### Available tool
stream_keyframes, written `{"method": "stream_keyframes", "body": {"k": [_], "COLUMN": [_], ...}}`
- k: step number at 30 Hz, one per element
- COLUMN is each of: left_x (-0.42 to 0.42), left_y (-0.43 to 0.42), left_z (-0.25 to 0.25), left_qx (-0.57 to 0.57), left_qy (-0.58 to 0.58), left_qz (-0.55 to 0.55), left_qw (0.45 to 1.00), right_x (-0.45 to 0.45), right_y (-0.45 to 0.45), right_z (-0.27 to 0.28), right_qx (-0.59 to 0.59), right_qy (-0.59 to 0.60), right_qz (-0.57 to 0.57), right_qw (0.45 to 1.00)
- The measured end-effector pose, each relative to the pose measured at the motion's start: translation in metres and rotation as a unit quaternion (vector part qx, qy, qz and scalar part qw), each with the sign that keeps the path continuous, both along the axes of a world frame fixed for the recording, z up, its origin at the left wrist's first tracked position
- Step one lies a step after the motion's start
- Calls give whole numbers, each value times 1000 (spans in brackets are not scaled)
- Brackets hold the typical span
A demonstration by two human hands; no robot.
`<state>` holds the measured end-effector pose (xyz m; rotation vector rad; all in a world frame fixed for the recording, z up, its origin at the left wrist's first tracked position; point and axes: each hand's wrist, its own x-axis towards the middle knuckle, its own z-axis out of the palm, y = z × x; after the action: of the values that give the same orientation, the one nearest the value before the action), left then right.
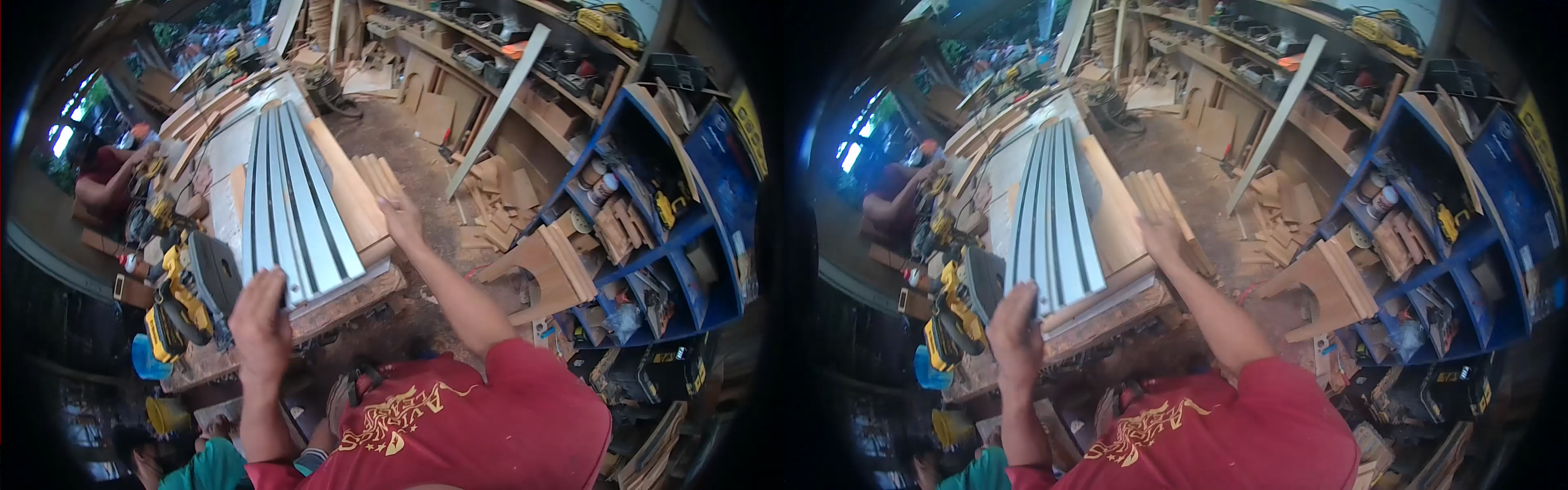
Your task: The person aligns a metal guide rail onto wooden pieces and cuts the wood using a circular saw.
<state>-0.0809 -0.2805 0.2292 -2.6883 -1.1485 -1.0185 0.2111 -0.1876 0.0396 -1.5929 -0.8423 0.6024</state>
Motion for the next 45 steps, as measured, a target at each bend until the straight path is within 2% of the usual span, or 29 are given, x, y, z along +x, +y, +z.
{"method": "stream_keyframes", "body": {"k": [2, 3, 4, 5, 7, 10, 14, 15, 17, 20, 23, 24, 26, 28, 31, 35, 38, 39, 40, 43, 45], "left_x": [-13, -16, -16, -15, -10, -14, -43, -53, -65, -67, -75, -78, -85, -95, -103, -96, -87, -81, -72, -44, -29], "left_y": [11, 18, 22, 23, 27, 35, 46, 50, 53, 61, 70, 73, 73, 74, 68, 61, 54, 49, 43, 26, 7], "left_z": [13, 13, 12, 10, -3, -6, 28, 34, 42, 51, 56, 58, 59, 55, 46, 38, 23, 16, 12, -15, -48], "left_qx": [-9, -15, -19, -26, -19, -12, -15, -13, -14, 2, 6, 4, -8, -15, -42, -73, -91, -104, -119, -143, -149], "left_qy": [0, -14, -9, -2, -4, -6, -17, -22, -25, -10, -22, -27, -21, -17, 0, 16, 20, 27, 35, 50, 60], "left_qz": [18, 18, 16, 11, -1, 0, 23, 25, 30, 16, 5, -1, 2, 3, 10, 25, 42, 59, 78, 123, 188], "left_qw": [1000, 1000, 1000, 1000, 1000, 1000, 999, 999, 999, 1000, 1000, 1000, 1000, 1000, 999, 997, 995, 992, 989, 981, 969], "right_x": [-13, -15, -14, -14, -20, -21, -1, 7, -6, -32, -20, -12, 25, 67, 141, 169, 209, 213, 231, 269, 304], "right_y": [-42, -36, -39, -42, -28, -20, -57, -70, -90, -109, -120, -127, -148, -178, -223, -219, -186, -160, -140, -42, 25], "right_z": [-32, -89, -90, -88, -100, -126, -72, -62, -20, -46, -51, -14, 21, 63, 94, 153, 140, 131, 114, 40, -49], "right_qx": [-100, -115, -117, -137, -197, -158, 37, 102, 149, 93, 82, 81, 113, 107, 136, 177, 98, 75, -47, -143, -232], "right_qy": [-116, -22, 110, 235, 159, 229, 457, 501, 549, 520, 523, 520, 504, 429, 331, 112, -16, -20, -102, -164, -198], "right_qz": [-142, -101, -23, 40, 7, -42, -71, -70, -117, -95, -122, -152, -181, -212, -248, -276, -263, -264, -241, -186, -122], "right_qw": [978, 988, 987, 962, 967, 960, 886, 857, 814, 844, 840, 837, 837, 872, 900, 938, 960, 961, 964, 958, 944]}}
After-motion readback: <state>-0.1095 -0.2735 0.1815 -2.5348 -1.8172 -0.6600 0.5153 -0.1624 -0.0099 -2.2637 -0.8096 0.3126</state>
